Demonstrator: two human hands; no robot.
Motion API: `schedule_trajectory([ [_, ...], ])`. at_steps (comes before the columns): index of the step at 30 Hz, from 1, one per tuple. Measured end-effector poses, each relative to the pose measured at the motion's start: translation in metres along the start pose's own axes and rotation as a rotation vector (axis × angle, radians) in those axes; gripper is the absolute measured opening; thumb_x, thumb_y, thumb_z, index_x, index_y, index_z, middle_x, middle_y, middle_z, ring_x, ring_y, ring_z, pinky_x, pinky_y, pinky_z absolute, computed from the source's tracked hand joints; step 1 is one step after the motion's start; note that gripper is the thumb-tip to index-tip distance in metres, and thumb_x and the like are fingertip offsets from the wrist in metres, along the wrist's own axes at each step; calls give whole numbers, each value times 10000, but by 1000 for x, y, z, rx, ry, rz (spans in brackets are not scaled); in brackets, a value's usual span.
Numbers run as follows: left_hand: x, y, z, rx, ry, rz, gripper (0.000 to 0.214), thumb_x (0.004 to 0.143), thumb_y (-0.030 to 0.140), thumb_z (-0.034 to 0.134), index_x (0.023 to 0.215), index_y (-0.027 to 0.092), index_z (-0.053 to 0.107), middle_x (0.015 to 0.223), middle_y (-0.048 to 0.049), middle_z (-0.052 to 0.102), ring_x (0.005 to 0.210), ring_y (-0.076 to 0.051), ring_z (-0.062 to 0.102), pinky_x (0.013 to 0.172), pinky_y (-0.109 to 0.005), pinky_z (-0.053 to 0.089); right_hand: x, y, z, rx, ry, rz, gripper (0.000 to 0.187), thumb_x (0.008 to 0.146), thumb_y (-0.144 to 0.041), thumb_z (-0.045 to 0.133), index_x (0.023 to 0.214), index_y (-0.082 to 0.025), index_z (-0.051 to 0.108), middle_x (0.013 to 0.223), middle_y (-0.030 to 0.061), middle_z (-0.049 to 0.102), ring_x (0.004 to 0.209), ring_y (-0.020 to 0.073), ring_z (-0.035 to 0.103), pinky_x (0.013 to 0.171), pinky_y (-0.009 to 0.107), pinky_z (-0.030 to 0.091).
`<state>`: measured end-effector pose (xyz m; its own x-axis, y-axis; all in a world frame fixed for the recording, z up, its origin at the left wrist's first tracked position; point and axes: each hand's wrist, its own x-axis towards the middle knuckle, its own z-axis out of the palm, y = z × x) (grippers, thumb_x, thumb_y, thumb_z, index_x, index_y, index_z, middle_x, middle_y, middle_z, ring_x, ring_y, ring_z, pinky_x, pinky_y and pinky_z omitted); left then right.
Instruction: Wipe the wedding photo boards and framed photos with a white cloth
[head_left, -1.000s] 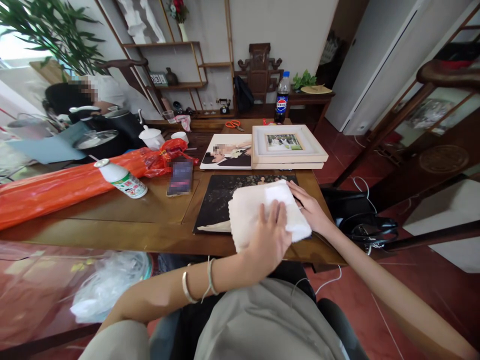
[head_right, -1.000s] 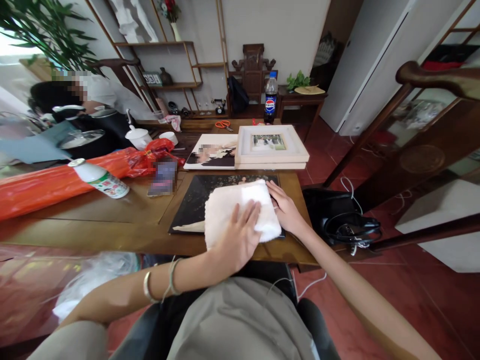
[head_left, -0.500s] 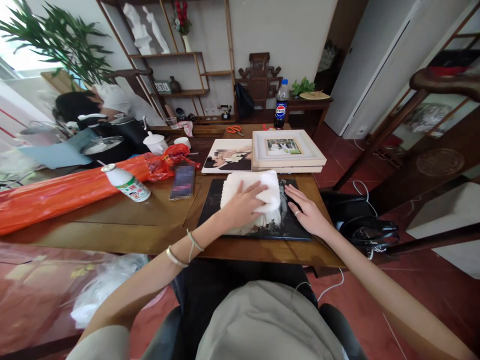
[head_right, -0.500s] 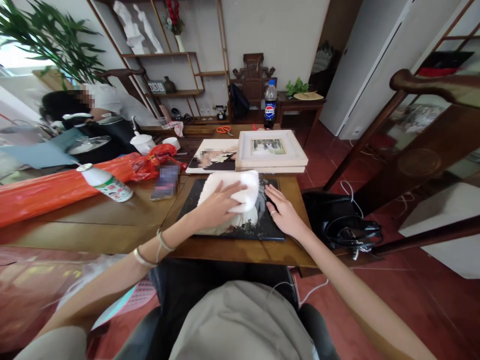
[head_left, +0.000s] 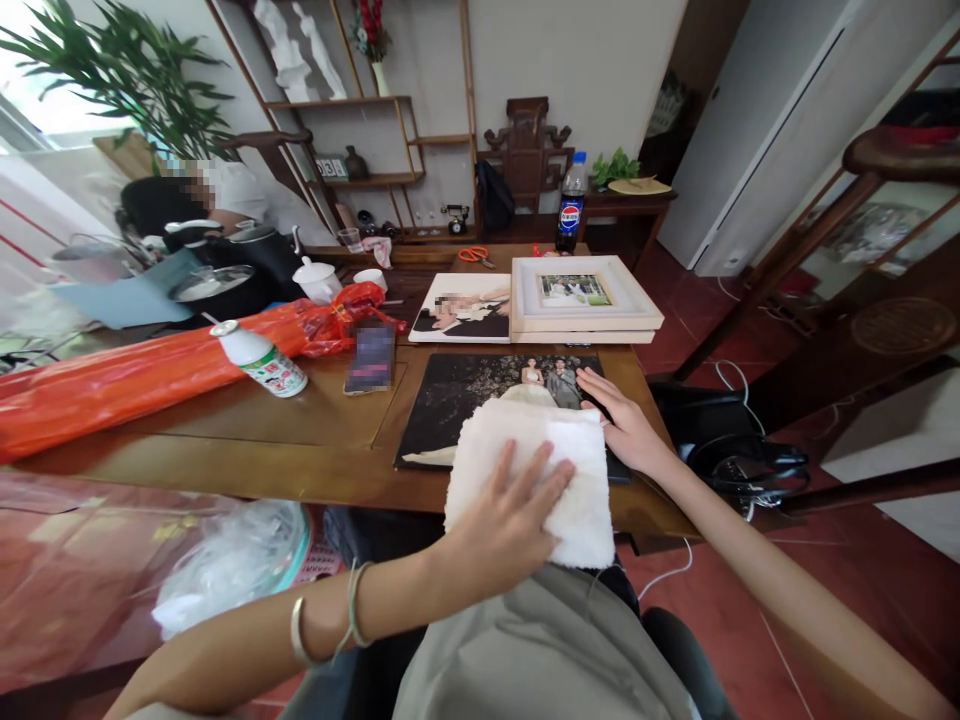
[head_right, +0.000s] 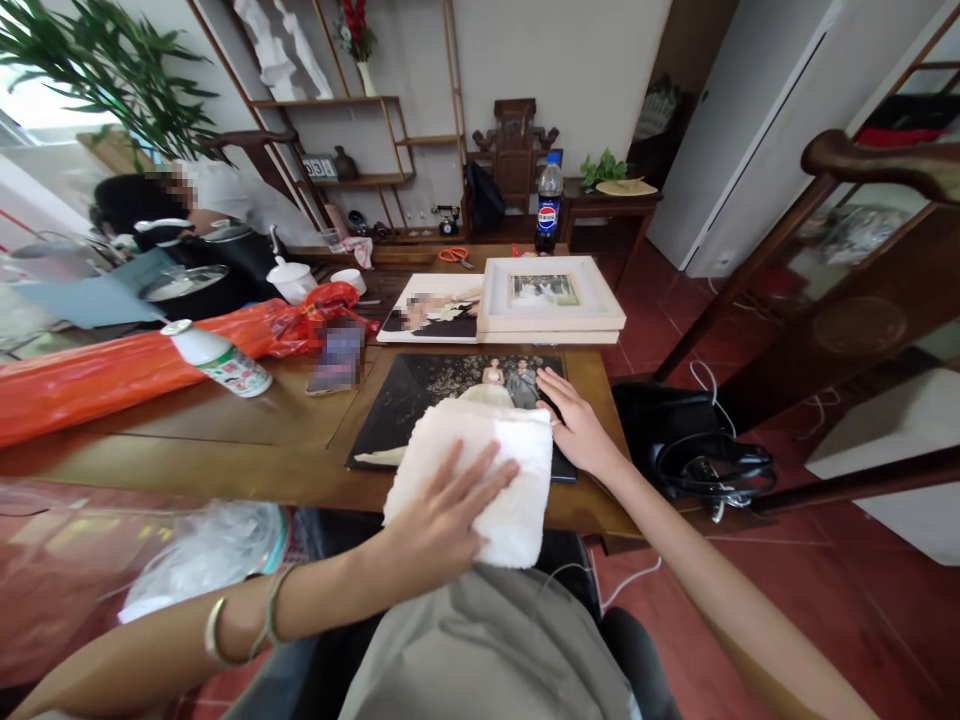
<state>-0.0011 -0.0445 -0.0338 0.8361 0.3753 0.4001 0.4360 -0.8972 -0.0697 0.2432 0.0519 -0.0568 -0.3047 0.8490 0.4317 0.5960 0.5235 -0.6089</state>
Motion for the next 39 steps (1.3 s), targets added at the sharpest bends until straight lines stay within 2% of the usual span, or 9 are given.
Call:
schedule_trajectory([
  [3,7,-21,-10,-33,-136,-67,170,862,189,576,746,170,699,1474,-125,394,1391,-380,273,1088,-645,235,1,-2,0,-30,-10,12,451,930,-345,461,1364,-228,500,1445,89,470,1378,260,372,1142,527,305],
  [7,24,-79,-21,-32,-311,-194,190,865,156,556,997,179,691,1489,-108,377,1397,-319,292,1103,-583,269,1,-3,0,-41,-5,33,451,919,-373,496,1353,-248,512,1437,75,482,1373,264,378,1145,536,295],
  [13,31,-141,-19,-2,-262,-266,306,911,115,418,1154,116,604,1442,-95,448,1397,-263,293,1130,-483,241,2,-6,0,-31,-10,43,453,913,-375,509,1344,-237,521,1434,81,485,1374,261,379,1142,529,305],
  [17,33,-129,-13,20,-294,-268,292,896,156,484,1148,159,631,1452,-100,434,1389,-290,311,1119,-529,255,2,-5,0,-52,-15,39,463,915,-372,503,1344,-200,520,1435,112,479,1376,262,375,1141,525,306],
  [23,16,-46,-28,-63,-312,-93,193,874,230,538,892,212,730,1478,-82,397,1395,-343,279,1109,-589,231,2,-1,0,-51,-11,17,464,915,-373,492,1356,-230,506,1440,94,476,1371,272,381,1137,547,299],
  [26,6,-26,-38,-111,-301,-59,149,817,232,582,833,216,729,1490,-68,378,1385,-343,298,1114,-563,240,2,-1,-1,-38,-16,2,464,916,-374,484,1365,-256,493,1449,74,468,1377,264,372,1135,543,305],
  [29,7,-44,-39,-156,-270,-116,215,783,205,576,944,248,712,1483,-32,394,1382,-282,322,1118,-511,265,2,-2,0,-52,-17,14,467,917,-370,491,1365,-241,496,1446,87,469,1375,266,376,1138,544,299],
  [35,22,-126,-27,-149,-258,-299,163,764,165,553,851,156,691,1469,-138,397,1368,-289,351,1066,-440,356,2,-3,0,-38,-2,24,455,907,-379,520,1344,-249,522,1428,82,492,1366,274,389,1134,549,307],
  [39,32,-159,-21,-113,-262,-349,166,804,179,520,883,157,665,1412,-127,476,1312,-281,432,1045,-435,382,2,-2,0,-49,-7,26,454,912,-375,514,1346,-240,519,1433,86,485,1368,260,388,1136,536,312],
])
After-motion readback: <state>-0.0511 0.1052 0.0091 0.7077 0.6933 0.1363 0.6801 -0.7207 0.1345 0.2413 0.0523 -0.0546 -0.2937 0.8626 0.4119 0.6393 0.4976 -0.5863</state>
